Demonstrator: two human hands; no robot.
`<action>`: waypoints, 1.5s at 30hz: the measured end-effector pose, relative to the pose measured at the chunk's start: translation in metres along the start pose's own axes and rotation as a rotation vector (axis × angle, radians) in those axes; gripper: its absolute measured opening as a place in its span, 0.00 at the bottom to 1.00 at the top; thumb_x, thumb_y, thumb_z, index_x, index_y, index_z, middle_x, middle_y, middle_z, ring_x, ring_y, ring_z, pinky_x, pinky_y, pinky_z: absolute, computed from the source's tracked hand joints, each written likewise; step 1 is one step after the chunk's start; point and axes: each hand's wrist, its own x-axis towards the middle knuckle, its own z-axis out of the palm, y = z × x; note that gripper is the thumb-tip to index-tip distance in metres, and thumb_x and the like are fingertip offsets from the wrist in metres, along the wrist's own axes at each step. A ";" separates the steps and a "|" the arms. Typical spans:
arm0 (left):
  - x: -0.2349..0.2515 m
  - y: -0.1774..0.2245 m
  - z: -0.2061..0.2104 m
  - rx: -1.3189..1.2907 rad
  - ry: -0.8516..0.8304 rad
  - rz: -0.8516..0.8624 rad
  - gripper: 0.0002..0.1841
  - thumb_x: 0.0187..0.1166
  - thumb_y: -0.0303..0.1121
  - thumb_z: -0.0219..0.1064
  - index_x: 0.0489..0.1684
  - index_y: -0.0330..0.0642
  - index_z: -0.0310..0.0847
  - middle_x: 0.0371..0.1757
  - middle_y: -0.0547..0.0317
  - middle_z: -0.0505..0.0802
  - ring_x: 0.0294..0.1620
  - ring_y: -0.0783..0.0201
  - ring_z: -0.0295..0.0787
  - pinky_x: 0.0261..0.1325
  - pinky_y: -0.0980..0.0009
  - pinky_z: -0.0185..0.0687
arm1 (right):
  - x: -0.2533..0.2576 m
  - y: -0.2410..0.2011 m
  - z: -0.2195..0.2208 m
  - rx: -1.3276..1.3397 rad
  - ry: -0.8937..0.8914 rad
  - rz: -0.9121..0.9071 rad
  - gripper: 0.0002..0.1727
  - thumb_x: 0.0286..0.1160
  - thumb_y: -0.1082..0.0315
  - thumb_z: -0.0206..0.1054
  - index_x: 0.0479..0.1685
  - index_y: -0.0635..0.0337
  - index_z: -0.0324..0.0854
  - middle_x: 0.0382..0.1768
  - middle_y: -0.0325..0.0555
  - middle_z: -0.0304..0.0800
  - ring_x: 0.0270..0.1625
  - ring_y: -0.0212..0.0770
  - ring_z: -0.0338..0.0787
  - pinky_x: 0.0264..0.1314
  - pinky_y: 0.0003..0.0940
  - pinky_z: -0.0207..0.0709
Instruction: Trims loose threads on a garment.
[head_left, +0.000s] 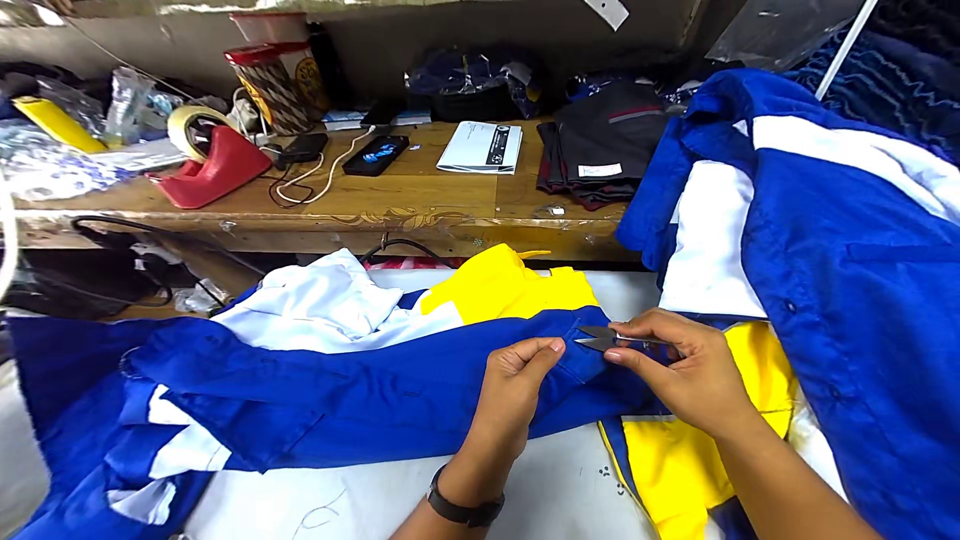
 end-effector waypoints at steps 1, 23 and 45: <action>0.000 0.000 0.000 0.004 -0.004 0.001 0.12 0.85 0.25 0.61 0.33 0.36 0.92 0.29 0.63 0.92 0.32 0.76 0.86 0.40 0.78 0.82 | 0.000 0.000 0.000 -0.007 -0.002 -0.007 0.16 0.69 0.51 0.76 0.44 0.54 0.94 0.40 0.31 0.94 0.41 0.18 0.87 0.41 0.14 0.79; -0.001 0.001 0.000 0.032 -0.030 -0.014 0.12 0.84 0.25 0.61 0.34 0.37 0.92 0.30 0.64 0.92 0.33 0.77 0.87 0.41 0.79 0.82 | 0.001 0.002 -0.002 -0.031 -0.014 -0.051 0.14 0.73 0.51 0.74 0.40 0.52 0.95 0.38 0.30 0.93 0.41 0.19 0.88 0.44 0.17 0.80; -0.003 0.006 0.002 -0.077 0.007 -0.035 0.13 0.86 0.24 0.59 0.36 0.34 0.92 0.33 0.60 0.94 0.36 0.74 0.89 0.47 0.77 0.85 | 0.000 0.002 0.002 -0.112 0.039 -0.117 0.18 0.72 0.49 0.74 0.46 0.53 0.94 0.42 0.31 0.94 0.43 0.23 0.87 0.50 0.28 0.78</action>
